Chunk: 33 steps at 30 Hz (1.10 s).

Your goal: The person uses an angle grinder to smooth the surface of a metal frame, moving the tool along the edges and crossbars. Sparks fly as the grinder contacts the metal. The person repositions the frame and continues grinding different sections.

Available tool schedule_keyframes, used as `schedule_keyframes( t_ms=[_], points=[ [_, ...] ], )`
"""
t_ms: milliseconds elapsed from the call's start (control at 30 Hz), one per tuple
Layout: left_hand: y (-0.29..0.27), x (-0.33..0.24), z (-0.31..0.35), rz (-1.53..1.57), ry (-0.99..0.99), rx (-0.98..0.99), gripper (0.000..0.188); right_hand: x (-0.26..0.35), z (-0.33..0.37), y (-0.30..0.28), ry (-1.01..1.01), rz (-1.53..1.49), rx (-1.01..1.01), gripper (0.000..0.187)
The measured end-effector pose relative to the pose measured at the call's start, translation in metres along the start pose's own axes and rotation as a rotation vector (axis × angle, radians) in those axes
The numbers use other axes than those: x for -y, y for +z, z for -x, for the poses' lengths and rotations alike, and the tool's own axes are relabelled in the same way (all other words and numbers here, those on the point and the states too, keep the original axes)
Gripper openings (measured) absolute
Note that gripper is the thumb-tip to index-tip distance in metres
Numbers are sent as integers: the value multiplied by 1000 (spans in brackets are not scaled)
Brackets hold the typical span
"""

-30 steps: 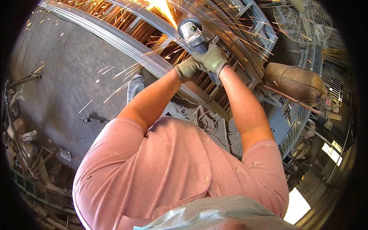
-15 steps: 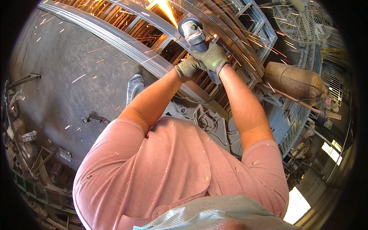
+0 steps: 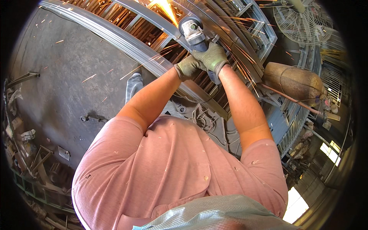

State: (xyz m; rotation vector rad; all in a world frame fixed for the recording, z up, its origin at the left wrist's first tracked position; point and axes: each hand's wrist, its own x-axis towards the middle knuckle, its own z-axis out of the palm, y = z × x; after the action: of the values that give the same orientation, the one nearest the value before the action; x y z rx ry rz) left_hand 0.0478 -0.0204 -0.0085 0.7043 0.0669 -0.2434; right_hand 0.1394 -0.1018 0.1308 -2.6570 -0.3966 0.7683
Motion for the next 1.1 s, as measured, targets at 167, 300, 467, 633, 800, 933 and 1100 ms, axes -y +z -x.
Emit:
schedule_keyframes(
  t_ms=[167,300,467,633,800,933,1100],
  points=[
    [-5,-4,1,106,26,113,43,1,4,4,16,-40,-82,64],
    [-6,-4,1,-34,21,104,39,2,11,4,77,-71,-105,63],
    [-3,-1,1,-60,145,107,38,3,9,-1,-22,-31,-51,62],
    [-1,-1,0,-62,142,81,41,1,2,0,-29,-35,-9,63],
    [1,1,0,-28,166,115,45,-2,-1,0,1,37,-25,63],
    [0,3,-2,-35,137,74,46,-1,-1,-3,-47,20,27,64],
    [1,6,-4,-38,178,76,49,4,2,-8,-42,1,27,62]
  ],
)
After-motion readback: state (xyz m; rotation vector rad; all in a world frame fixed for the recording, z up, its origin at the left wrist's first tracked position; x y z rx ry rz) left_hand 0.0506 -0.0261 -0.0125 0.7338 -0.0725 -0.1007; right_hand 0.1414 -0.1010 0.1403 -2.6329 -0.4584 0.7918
